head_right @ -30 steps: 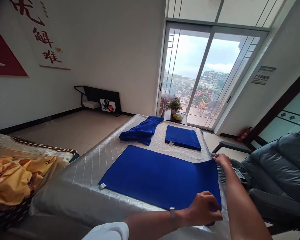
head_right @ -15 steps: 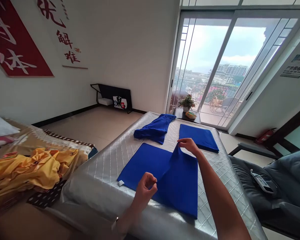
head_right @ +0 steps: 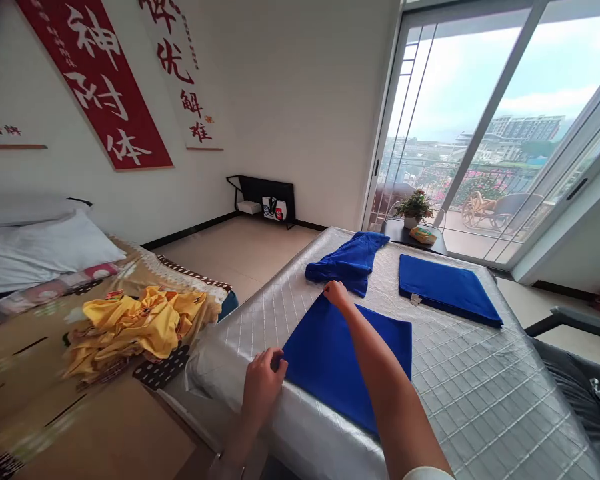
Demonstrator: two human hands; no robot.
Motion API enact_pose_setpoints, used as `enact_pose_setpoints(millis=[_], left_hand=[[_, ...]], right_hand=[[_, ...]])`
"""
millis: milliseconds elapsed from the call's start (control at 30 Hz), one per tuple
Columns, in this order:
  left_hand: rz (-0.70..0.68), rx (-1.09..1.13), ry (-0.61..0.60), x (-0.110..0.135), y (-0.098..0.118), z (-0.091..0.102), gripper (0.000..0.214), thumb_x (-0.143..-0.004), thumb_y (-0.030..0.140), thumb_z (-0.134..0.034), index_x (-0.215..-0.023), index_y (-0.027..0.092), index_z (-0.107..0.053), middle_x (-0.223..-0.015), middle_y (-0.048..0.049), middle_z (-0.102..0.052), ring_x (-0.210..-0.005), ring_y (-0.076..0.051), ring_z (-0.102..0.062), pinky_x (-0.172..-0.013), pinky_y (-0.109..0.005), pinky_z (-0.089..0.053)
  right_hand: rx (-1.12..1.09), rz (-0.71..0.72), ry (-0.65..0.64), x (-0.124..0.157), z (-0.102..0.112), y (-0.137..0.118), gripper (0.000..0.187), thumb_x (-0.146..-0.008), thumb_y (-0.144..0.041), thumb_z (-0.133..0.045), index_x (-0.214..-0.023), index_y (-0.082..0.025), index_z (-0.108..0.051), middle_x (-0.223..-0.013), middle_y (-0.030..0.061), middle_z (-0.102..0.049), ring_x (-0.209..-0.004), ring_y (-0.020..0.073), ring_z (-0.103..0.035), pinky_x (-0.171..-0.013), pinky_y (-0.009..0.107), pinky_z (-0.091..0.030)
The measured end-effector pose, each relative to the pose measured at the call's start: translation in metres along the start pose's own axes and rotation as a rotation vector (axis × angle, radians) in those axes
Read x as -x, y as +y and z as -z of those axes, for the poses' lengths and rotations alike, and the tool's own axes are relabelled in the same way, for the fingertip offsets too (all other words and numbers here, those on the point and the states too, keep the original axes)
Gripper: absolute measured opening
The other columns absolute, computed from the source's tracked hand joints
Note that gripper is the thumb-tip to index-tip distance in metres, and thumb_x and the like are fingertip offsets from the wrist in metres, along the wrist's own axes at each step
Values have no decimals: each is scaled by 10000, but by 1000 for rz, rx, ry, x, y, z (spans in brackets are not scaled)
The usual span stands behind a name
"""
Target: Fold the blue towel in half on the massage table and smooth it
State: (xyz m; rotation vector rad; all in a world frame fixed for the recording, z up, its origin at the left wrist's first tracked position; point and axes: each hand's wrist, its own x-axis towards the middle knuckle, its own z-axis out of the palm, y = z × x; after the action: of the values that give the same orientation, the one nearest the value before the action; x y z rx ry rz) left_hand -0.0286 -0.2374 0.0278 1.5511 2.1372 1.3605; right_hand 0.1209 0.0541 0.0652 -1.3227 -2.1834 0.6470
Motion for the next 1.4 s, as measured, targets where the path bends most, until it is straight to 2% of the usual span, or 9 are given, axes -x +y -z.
enact_pose_setpoints(millis=[100,233,433,600,767,1000,1133,1233,1400], left_hand=[[-73,-145,-22,-2,-6,-8,164,-872,276,-513,-932,224,-656,-928,-66,-743,-920,-286,-684,-853,-453,-517],[-103,-211,-11,0,-12,-15,188,-911,258,-484,-970,225,-659,-938,-67,-751,-902,-276,-697,-821,-437,-535],[-95,-149,9,4,-18,-14,244,-953,344,-488,-1078,233,-666,-954,-77,-755,-902,-265,-708,-846,-428,-539],[-74,-164,-40,5,-18,-12,281,-983,379,-454,-990,229,-691,-938,-80,-756,-899,-265,-701,-865,-438,-528],[-124,-250,-24,0,-17,-13,253,-951,294,-481,-918,228,-722,-921,-83,-728,-881,-260,-673,-836,-412,-540],[-123,-256,-39,-2,-24,-18,248,-943,269,-486,-926,214,-727,-941,-93,-723,-897,-273,-659,-853,-441,-541],[-115,-273,-57,0,-31,-21,270,-954,299,-483,-1047,213,-721,-1044,-103,-721,-986,-284,-656,-894,-448,-541],[-119,-317,-46,-1,-33,-22,326,-949,289,-507,-1216,216,-678,-1219,-114,-689,-1113,-294,-629,-937,-449,-528],[-91,-312,-136,-8,-24,-16,242,-923,228,-533,-1064,219,-730,-1246,-103,-697,-1146,-292,-620,-983,-468,-489]], right_hand=[[44,-8,5,4,-18,8,172,-779,-106,-658,-845,-204,-784,-993,83,-744,-1002,234,-679,-947,318,-481],[44,27,31,8,-25,18,160,-824,-160,-649,-925,-202,-765,-1146,98,-705,-1102,237,-644,-995,336,-457],[-26,59,51,7,-13,26,234,-913,-251,-551,-1061,-249,-732,-1048,35,-750,-988,194,-684,-911,314,-506],[-12,37,10,5,-7,32,243,-903,-256,-559,-1055,-220,-745,-939,43,-755,-857,192,-694,-815,297,-523],[38,18,-29,4,-18,28,197,-857,-165,-622,-983,-214,-765,-997,64,-737,-968,202,-678,-907,291,-485],[38,-27,20,9,-22,18,132,-852,-176,-641,-927,-181,-749,-1070,107,-709,-1035,235,-665,-953,321,-471],[-41,4,76,18,-8,10,173,-916,-229,-564,-1008,-205,-709,-1044,75,-732,-978,215,-683,-912,325,-502],[-105,63,130,32,15,3,237,-966,-318,-501,-1105,-222,-666,-1088,58,-732,-949,188,-686,-889,309,-520],[-251,252,315,79,73,-16,302,-957,-465,-541,-1065,-218,-676,-1041,75,-733,-924,207,-688,-859,340,-543]])
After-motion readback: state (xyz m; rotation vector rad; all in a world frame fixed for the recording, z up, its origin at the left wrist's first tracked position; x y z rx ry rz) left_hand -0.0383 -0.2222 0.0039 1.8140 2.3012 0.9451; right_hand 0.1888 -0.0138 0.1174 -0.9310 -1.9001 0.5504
